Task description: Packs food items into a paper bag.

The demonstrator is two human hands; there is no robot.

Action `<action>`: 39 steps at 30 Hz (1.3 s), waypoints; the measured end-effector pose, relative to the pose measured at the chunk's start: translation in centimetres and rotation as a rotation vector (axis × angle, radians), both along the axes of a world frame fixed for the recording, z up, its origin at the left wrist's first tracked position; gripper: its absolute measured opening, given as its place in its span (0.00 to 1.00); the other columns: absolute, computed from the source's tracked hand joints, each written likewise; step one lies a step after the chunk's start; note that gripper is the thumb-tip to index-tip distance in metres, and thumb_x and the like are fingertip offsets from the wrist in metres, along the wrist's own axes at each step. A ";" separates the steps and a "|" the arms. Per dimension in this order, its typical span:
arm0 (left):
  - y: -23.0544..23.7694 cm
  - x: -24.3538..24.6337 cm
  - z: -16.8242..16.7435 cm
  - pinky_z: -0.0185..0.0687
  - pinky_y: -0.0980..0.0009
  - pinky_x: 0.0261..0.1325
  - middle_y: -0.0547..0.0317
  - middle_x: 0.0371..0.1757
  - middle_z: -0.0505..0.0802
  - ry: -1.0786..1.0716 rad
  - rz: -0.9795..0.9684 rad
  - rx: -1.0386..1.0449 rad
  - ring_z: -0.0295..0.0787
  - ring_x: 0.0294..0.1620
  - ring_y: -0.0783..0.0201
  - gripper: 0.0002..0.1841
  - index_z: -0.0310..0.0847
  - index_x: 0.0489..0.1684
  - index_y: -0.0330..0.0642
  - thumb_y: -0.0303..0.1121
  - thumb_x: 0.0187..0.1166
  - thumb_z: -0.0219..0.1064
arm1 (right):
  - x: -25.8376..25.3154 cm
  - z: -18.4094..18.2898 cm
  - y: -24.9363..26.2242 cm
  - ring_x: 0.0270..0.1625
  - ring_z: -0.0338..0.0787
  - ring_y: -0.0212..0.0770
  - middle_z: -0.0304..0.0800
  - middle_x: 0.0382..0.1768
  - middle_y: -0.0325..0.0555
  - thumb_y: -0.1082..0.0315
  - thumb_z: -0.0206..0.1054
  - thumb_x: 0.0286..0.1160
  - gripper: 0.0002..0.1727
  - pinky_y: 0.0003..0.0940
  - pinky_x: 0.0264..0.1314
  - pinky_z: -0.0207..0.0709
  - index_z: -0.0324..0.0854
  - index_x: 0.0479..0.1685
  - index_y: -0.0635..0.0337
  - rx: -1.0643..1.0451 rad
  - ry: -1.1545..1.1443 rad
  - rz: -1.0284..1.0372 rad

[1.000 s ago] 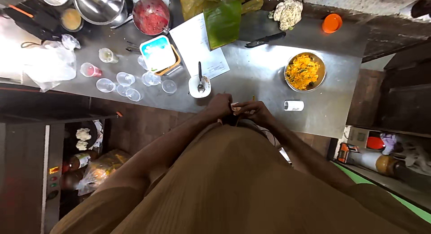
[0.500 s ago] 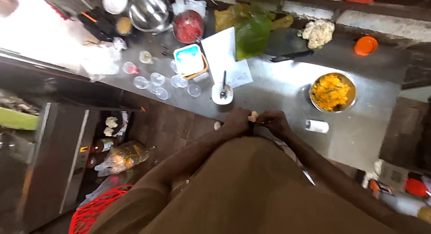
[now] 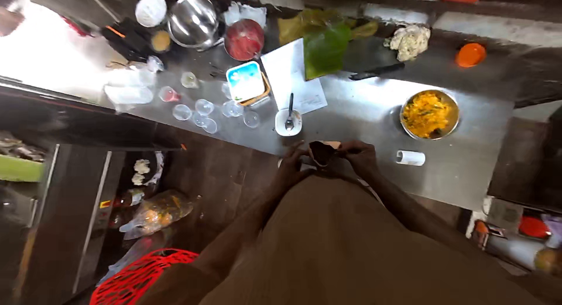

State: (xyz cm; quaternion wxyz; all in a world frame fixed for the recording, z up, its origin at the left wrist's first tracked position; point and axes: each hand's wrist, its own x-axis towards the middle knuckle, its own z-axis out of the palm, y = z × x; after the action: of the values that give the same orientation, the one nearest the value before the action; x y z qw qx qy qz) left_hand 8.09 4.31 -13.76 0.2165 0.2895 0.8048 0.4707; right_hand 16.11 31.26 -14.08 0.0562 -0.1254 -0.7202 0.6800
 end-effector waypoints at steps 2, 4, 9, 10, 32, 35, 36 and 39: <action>0.9 -0.1 -0.6 0.90 0.60 0.66 0.46 0.81 0.77 0.040 0.024 0.052 0.88 0.67 0.58 0.25 0.87 0.54 0.33 0.37 0.62 0.86 | 0.2 0.0 -0.2 0.46 0.95 0.42 0.96 0.42 0.48 0.81 0.77 0.62 0.07 0.42 0.52 0.92 0.92 0.37 0.64 -0.059 0.028 0.009; 1.4 -0.2 -0.3 0.86 0.61 0.71 0.49 0.75 0.84 0.077 0.019 0.097 0.87 0.69 0.61 0.16 0.89 0.49 0.34 0.35 0.69 0.82 | 0.4 0.2 -0.2 0.46 0.95 0.42 0.96 0.42 0.49 0.82 0.77 0.60 0.07 0.41 0.51 0.92 0.91 0.37 0.64 -0.078 0.043 0.024; 1.9 -0.3 -1.0 0.90 0.59 0.67 0.51 0.62 0.92 0.146 0.066 0.201 0.92 0.61 0.61 0.22 0.86 0.61 0.36 0.30 0.68 0.82 | 0.6 0.4 -0.5 0.44 0.95 0.42 0.96 0.42 0.49 0.83 0.79 0.60 0.08 0.40 0.48 0.93 0.92 0.36 0.65 -0.055 -0.011 -0.031; 2.0 0.0 -0.8 0.90 0.58 0.67 0.48 0.68 0.89 0.122 0.093 0.220 0.90 0.65 0.58 0.24 0.85 0.62 0.35 0.31 0.67 0.83 | 0.6 0.4 -0.6 0.44 0.95 0.42 0.96 0.43 0.49 0.82 0.79 0.60 0.08 0.40 0.48 0.93 0.93 0.37 0.64 -0.042 -0.022 -0.042; 3.9 -1.2 -0.6 0.83 0.58 0.74 0.54 0.66 0.92 0.210 0.046 0.279 0.87 0.69 0.58 0.06 0.95 0.42 0.40 0.23 0.70 0.77 | 0.6 0.0 -1.3 0.48 0.95 0.43 0.96 0.45 0.50 0.82 0.79 0.61 0.08 0.39 0.52 0.93 0.93 0.38 0.65 -0.084 0.002 -0.068; 3.7 -1.7 -0.6 0.88 0.58 0.70 0.50 0.61 0.93 0.190 0.004 0.359 0.90 0.65 0.57 0.07 0.92 0.43 0.34 0.20 0.70 0.74 | 0.5 0.2 -0.8 0.46 0.96 0.41 0.97 0.44 0.48 0.81 0.79 0.61 0.07 0.38 0.51 0.93 0.93 0.37 0.64 -0.064 -0.031 -0.119; 3.3 -1.9 -0.7 0.89 0.56 0.69 0.48 0.60 0.93 0.170 0.003 0.386 0.91 0.64 0.55 0.07 0.90 0.42 0.33 0.19 0.70 0.73 | 0.6 0.3 -0.5 0.45 0.95 0.39 0.96 0.44 0.47 0.81 0.78 0.62 0.07 0.38 0.51 0.92 0.93 0.38 0.64 -0.070 -0.039 -0.139; 2.6 -2.3 -1.0 0.92 0.58 0.59 0.45 0.64 0.91 0.118 -0.013 0.395 0.92 0.58 0.55 0.06 0.86 0.41 0.32 0.19 0.70 0.72 | 1.3 0.5 -0.4 0.37 0.93 0.37 0.95 0.38 0.46 0.83 0.76 0.61 0.08 0.36 0.44 0.91 0.90 0.39 0.66 -0.116 -0.062 -0.167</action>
State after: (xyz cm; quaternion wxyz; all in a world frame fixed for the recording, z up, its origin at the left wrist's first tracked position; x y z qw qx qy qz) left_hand 5.75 6.93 -14.71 0.1111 0.3588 0.7061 0.6003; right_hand 17.37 30.84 -13.55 0.0831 -0.2090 -0.6680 0.7094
